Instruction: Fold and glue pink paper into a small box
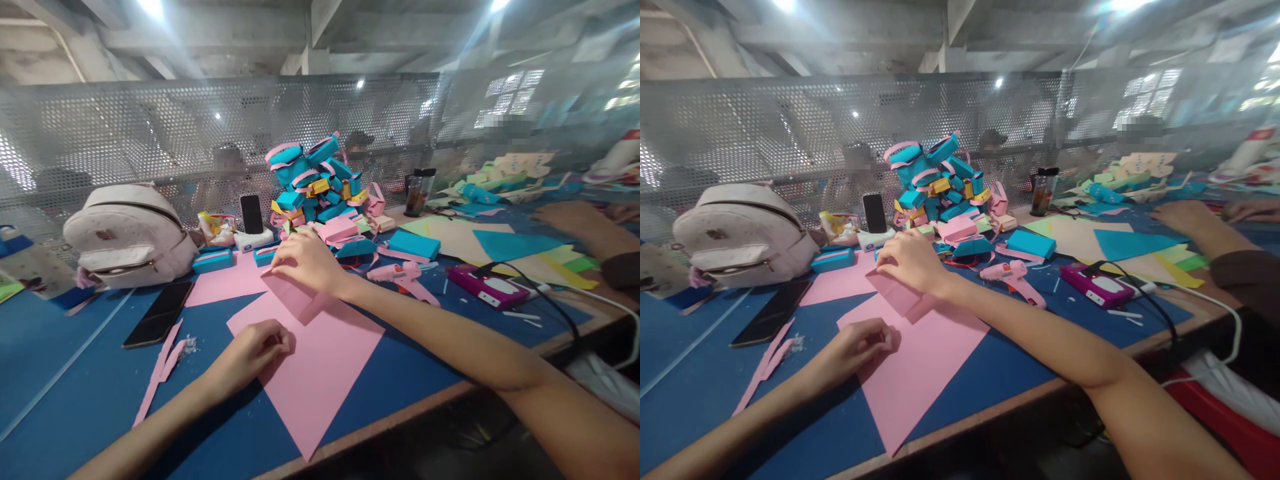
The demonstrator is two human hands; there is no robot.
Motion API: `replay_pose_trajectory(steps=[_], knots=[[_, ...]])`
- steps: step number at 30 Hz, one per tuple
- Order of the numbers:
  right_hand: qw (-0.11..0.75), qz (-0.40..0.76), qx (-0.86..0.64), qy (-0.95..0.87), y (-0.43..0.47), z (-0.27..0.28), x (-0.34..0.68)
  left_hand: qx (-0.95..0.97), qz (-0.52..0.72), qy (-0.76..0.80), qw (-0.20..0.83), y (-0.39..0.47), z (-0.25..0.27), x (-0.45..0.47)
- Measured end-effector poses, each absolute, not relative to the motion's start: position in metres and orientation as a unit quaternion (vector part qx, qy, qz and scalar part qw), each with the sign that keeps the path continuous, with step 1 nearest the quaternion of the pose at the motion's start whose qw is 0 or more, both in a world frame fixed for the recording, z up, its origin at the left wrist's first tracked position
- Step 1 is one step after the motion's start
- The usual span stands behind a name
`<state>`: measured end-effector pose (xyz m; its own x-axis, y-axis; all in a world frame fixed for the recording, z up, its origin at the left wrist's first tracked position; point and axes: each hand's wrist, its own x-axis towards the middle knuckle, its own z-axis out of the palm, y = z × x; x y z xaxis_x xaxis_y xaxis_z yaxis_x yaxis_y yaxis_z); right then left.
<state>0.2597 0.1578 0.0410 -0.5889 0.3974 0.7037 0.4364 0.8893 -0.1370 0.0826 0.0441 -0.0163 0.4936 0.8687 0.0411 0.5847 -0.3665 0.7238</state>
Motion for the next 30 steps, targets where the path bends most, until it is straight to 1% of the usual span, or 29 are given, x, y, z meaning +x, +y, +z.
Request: replay_pose_trajectory(steps=[3, 8, 14, 17, 24, 30], knots=[[0.386, -0.022, -0.236, -0.891, 0.158, 0.041, 0.26, 0.794, 0.207, 0.466, 0.332, 0.045, -0.01, 0.079], [0.384, -0.015, -0.239, -0.892, 0.158, 0.041, 0.26, 0.821, 0.173, 0.473, 0.267, 0.048, 0.001, 0.065], [0.388, -0.019, -0.232, -0.892, 0.159, 0.042, 0.26, 0.792, 0.172, 0.557, 0.182, 0.046, 0.025, 0.02], [0.387, -0.02, -0.234, -0.892, 0.158, 0.042, 0.26, 0.76, 0.158, 0.608, 0.167, 0.042, 0.032, -0.007], [0.385, -0.013, -0.238, -0.892, 0.156, 0.042, 0.259, 0.706, 0.175, 0.669, 0.152, 0.03, 0.029, -0.046], [0.388, -0.011, -0.239, -0.89, 0.156, 0.04, 0.259, 0.703, 0.155, 0.689, 0.081, 0.028, 0.024, -0.063]])
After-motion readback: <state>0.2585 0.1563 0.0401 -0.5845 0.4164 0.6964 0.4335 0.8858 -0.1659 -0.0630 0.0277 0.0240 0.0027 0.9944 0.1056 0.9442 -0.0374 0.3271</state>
